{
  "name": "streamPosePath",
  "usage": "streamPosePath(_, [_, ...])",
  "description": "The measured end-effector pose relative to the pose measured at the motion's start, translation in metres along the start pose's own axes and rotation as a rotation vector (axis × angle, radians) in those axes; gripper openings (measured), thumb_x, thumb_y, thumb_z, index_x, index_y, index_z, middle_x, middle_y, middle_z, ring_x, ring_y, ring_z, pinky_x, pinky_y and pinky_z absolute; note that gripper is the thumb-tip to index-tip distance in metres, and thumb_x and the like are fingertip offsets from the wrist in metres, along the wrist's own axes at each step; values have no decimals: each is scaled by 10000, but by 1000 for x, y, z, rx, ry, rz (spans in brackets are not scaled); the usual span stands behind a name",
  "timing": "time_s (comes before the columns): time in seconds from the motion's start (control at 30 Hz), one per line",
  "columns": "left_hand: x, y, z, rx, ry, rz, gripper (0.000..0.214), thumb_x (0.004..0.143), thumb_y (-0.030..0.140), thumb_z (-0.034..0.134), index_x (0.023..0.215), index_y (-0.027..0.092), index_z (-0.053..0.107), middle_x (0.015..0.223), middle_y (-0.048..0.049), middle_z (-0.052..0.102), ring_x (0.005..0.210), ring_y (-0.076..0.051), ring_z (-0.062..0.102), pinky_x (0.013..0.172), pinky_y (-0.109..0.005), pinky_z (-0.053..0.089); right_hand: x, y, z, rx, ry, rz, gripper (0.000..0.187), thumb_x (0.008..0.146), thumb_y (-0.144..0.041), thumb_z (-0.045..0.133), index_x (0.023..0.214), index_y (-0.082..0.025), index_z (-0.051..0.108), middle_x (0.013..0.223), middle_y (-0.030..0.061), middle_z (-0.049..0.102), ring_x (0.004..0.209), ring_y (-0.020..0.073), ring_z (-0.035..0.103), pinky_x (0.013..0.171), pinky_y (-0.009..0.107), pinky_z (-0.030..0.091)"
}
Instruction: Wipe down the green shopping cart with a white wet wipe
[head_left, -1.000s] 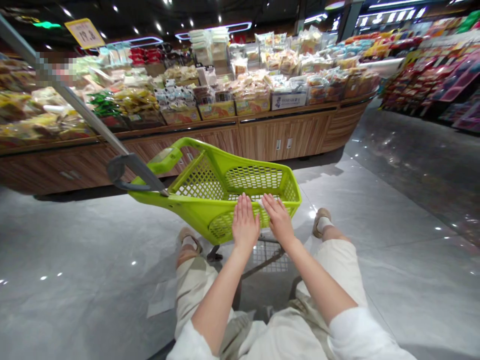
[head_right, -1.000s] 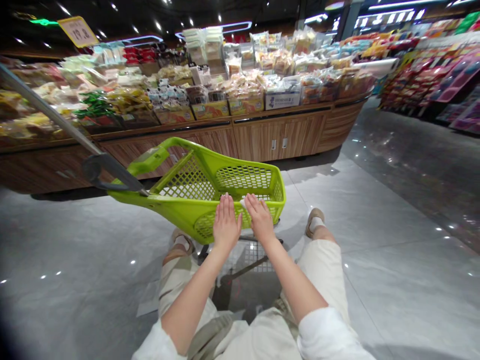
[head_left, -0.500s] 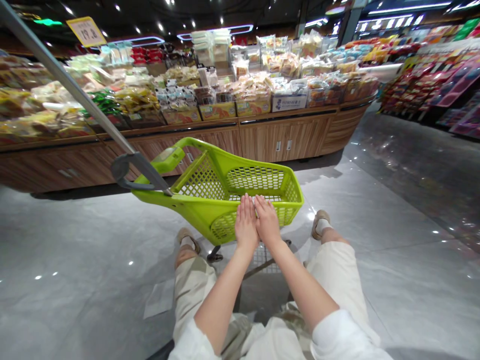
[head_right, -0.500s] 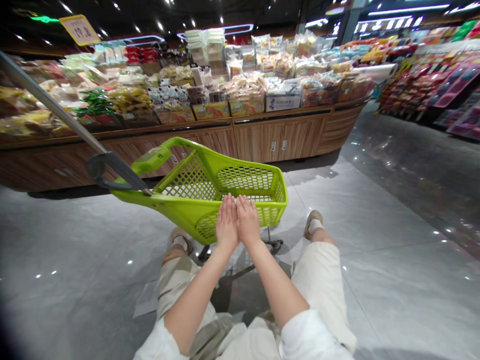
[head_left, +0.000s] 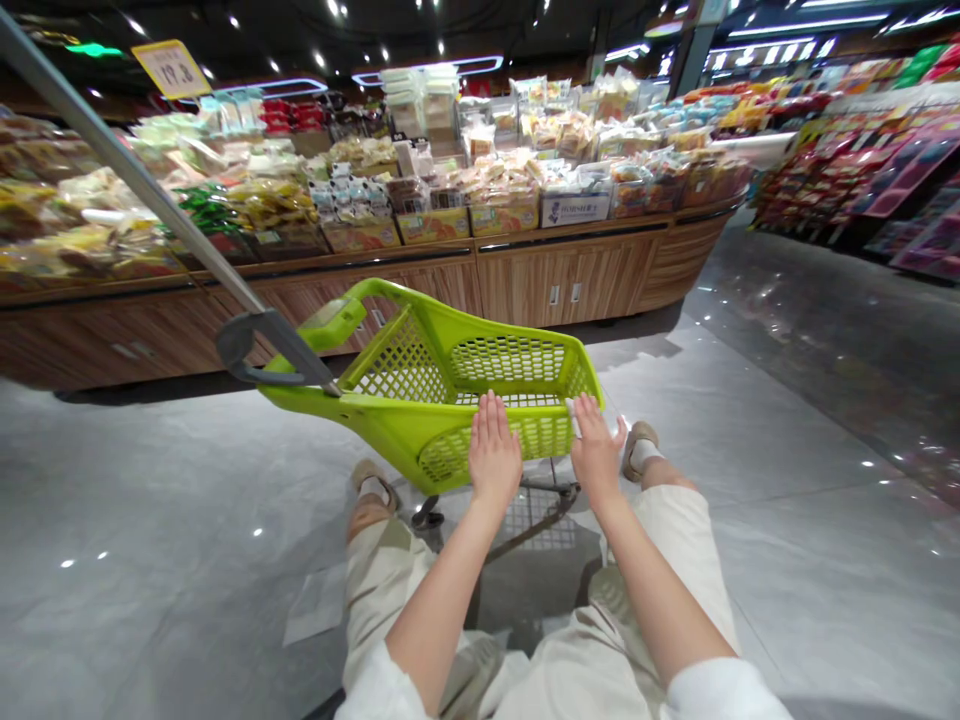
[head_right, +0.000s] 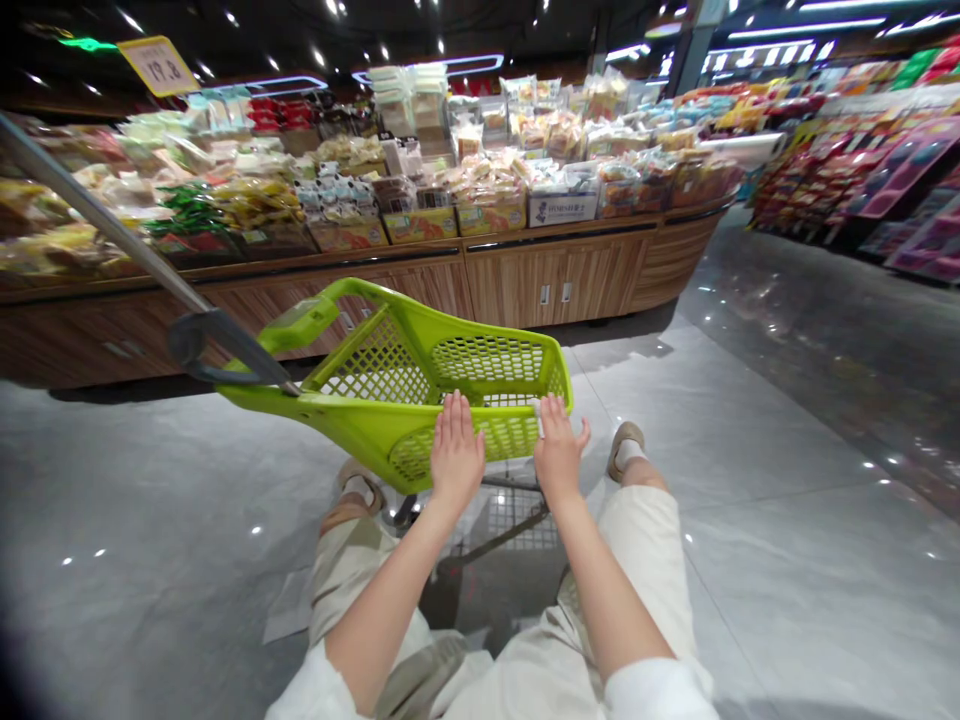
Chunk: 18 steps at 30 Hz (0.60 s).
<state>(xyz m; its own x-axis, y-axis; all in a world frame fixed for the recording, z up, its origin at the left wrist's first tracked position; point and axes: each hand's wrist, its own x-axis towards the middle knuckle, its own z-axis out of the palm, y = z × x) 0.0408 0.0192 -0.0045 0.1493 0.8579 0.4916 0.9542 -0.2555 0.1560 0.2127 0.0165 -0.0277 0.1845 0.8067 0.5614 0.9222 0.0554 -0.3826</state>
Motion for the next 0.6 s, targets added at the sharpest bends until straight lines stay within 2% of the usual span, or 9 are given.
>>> streamPosePath(0.13, [0, -1, 1, 9, 17, 5, 696, 956, 221, 402, 1563, 27, 123, 1641, -169, 208, 1538, -252, 100, 1248, -455, 218, 6, -58, 6, 78, -74, -116, 734, 777, -29, 395, 1497, -170, 370, 1501, 124, 495, 1371, 222, 453, 1081, 463, 251])
streamPosePath(0.23, [-1, -3, 1, 33, 13, 13, 687, 944, 200, 407, 1558, 21, 156, 1632, -175, 233, 1535, -254, 125, 1246, -453, 226, 10, -76, 4, 145, -129, -214, 665, 807, -58, 434, 1457, -196, 428, 1518, 123, 474, 1355, 213, 459, 1036, 428, 284])
streamPosePath(0.33, [-2, -4, 1, 39, 10, 25, 697, 923, 164, 411, 1558, 28, 160, 1630, -175, 239, 1535, -251, 121, 1245, -461, 229, 13, -73, 1, 133, -169, -307, 589, 815, -71, 474, 1369, -261, 535, 1557, 101, 421, 1326, 226, 477, 999, 422, 304])
streamPosePath(0.4, [-2, -3, 0, 34, 14, 27, 696, 923, 164, 409, 1559, 31, 159, 1634, -176, 226, 1537, -252, 101, 1244, -472, 227, 16, -66, -1, 99, -175, -344, 606, 804, -63, 494, 1357, -302, 556, 1574, 81, 396, 1295, 241, 499, 986, 430, 307])
streamPosePath(0.5, [-2, -2, -2, 32, 12, 21, 668, 937, 169, 389, 1559, 45, 179, 1636, -166, 227, 1537, -253, 103, 1243, -472, 228, 19, -58, -1, 81, -190, -416, 675, 790, -35, 470, 1407, -304, 518, 1558, 68, 423, 1337, 243, 471, 1040, 454, 267])
streamPosePath(0.6, [-1, -3, -4, 36, -5, 18, 657, 949, 178, 375, 1560, 44, 175, 1635, -162, 234, 1536, -245, 119, 1245, -455, 226, 20, -49, -1, 97, -212, -506, 738, 788, 2, 400, 1473, -270, 437, 1498, 62, 509, 1386, 201, 441, 1124, 457, 184])
